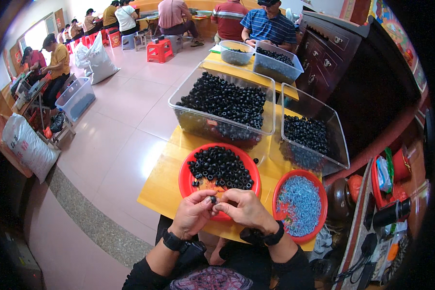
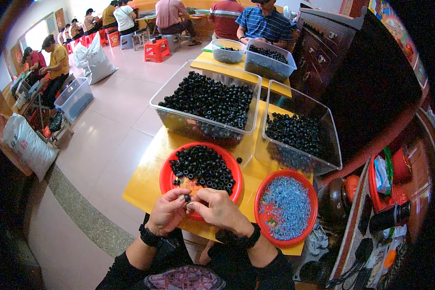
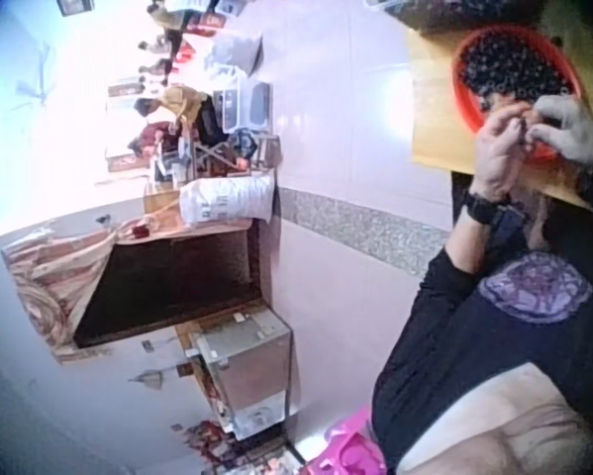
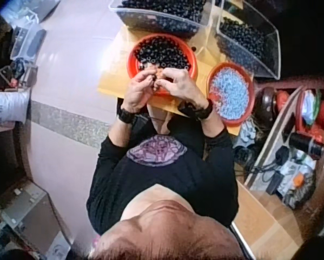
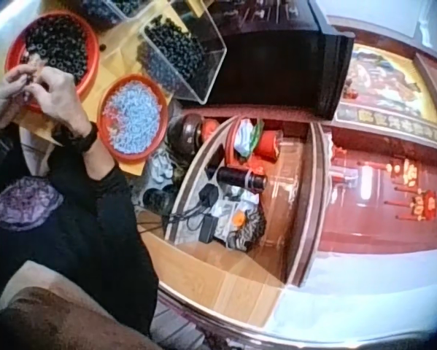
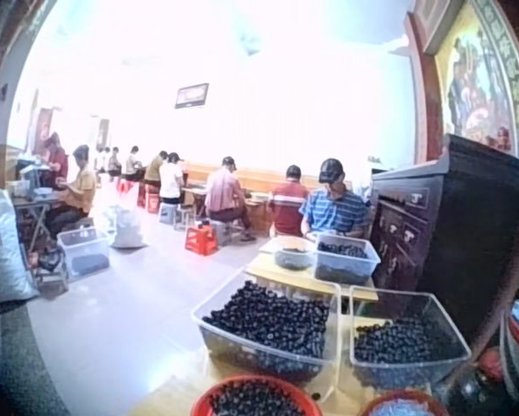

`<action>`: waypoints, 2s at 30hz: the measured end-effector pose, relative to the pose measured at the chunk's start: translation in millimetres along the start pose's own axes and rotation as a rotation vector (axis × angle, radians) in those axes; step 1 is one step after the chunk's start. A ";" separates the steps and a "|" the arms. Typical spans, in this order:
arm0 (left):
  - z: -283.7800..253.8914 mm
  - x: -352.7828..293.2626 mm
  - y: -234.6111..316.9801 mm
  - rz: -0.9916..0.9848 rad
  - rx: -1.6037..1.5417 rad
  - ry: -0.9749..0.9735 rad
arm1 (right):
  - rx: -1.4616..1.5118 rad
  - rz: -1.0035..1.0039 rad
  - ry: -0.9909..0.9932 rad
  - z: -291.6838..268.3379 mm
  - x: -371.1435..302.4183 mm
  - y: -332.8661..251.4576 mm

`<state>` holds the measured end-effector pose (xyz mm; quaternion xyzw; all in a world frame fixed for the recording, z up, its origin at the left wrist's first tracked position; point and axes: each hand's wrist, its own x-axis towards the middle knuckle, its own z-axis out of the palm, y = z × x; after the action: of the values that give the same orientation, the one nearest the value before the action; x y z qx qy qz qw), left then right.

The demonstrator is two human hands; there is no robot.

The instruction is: Assembling small black plastic rings with orange components at a workstation in a manufacturing facility.

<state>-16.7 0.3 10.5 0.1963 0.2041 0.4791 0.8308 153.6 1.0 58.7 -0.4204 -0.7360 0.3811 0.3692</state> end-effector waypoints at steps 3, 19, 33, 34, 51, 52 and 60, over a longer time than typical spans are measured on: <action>-5.1 3.4 -1.5 0.019 -0.035 -0.036 | -0.073 -0.046 0.038 0.0 -0.3 -3.7; -10.0 2.6 -8.6 0.084 0.097 -0.055 | -0.260 -0.125 0.056 4.1 2.3 0.4; -6.6 -2.4 -4.8 0.014 0.097 -0.002 | -0.104 0.048 -0.048 -2.0 11.2 14.3; -7.5 -1.3 -3.4 0.013 0.092 0.004 | -0.069 0.108 -0.044 -4.3 12.6 11.7; -24.4 1.7 11.3 0.078 -0.084 0.064 | -0.807 -0.165 -0.263 32.6 12.9 28.6; -24.6 1.9 11.5 0.082 -0.079 0.050 | -0.821 -0.182 -0.269 34.0 13.8 28.1; -17.9 3.7 14.3 0.057 -0.074 0.055 | -0.755 -0.160 -0.241 27.6 16.2 34.8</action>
<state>-34.7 12.5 2.4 0.1581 0.2034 0.5149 0.8176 135.4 21.0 19.9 -0.4200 -0.8927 0.1006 0.1285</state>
